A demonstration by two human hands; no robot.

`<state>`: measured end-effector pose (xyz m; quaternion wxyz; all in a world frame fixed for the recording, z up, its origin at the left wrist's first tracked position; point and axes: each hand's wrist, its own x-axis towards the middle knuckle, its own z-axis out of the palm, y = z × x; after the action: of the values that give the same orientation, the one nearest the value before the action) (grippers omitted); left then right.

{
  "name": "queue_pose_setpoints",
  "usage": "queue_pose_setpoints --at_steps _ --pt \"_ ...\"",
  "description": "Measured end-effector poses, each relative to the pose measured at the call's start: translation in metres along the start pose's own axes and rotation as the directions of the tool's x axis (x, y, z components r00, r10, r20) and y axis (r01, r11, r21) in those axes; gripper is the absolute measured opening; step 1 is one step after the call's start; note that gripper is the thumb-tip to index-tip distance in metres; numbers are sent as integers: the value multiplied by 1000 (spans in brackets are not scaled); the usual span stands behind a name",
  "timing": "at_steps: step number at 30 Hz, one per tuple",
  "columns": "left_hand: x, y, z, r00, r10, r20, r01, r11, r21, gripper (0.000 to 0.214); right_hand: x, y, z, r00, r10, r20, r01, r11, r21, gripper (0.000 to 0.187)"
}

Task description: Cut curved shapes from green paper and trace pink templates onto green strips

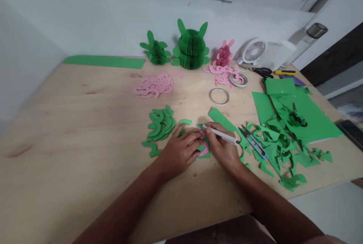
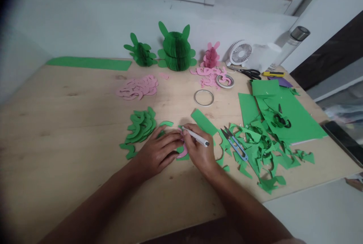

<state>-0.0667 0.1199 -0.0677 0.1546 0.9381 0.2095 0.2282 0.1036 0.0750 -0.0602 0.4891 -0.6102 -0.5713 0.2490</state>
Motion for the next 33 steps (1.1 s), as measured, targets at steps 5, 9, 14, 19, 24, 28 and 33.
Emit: queue_pose_setpoints --at_steps 5,9,14,19,24,28,33 --pt "-2 -1 1 1000 -12 29 12 1000 12 27 -3 -7 -5 991 -47 128 75 971 -229 25" --pt "-2 -2 2 999 -14 49 14 1000 14 28 -3 -10 -6 982 -68 176 132 913 -385 29" --pt "-2 -1 2 998 -6 59 3 999 44 29 -3 -9 -9 963 -108 245 220 840 -496 30" --pt "-1 2 1 999 9 46 -13 997 82 29 -5 -5 -9 955 -133 265 260 803 -536 27" --pt "1 4 -2 999 -1 43 -4 994 112 26 -6 -3 -9 956 -150 253 265 813 -518 24" --pt "1 5 -2 997 -30 65 21 991 131 27 -7 -2 -9 955 -162 247 270 818 -508 23" --pt "1 6 -2 994 -56 97 43 990 134 27 -9 -1 -9 950 -188 249 294 806 -513 23"
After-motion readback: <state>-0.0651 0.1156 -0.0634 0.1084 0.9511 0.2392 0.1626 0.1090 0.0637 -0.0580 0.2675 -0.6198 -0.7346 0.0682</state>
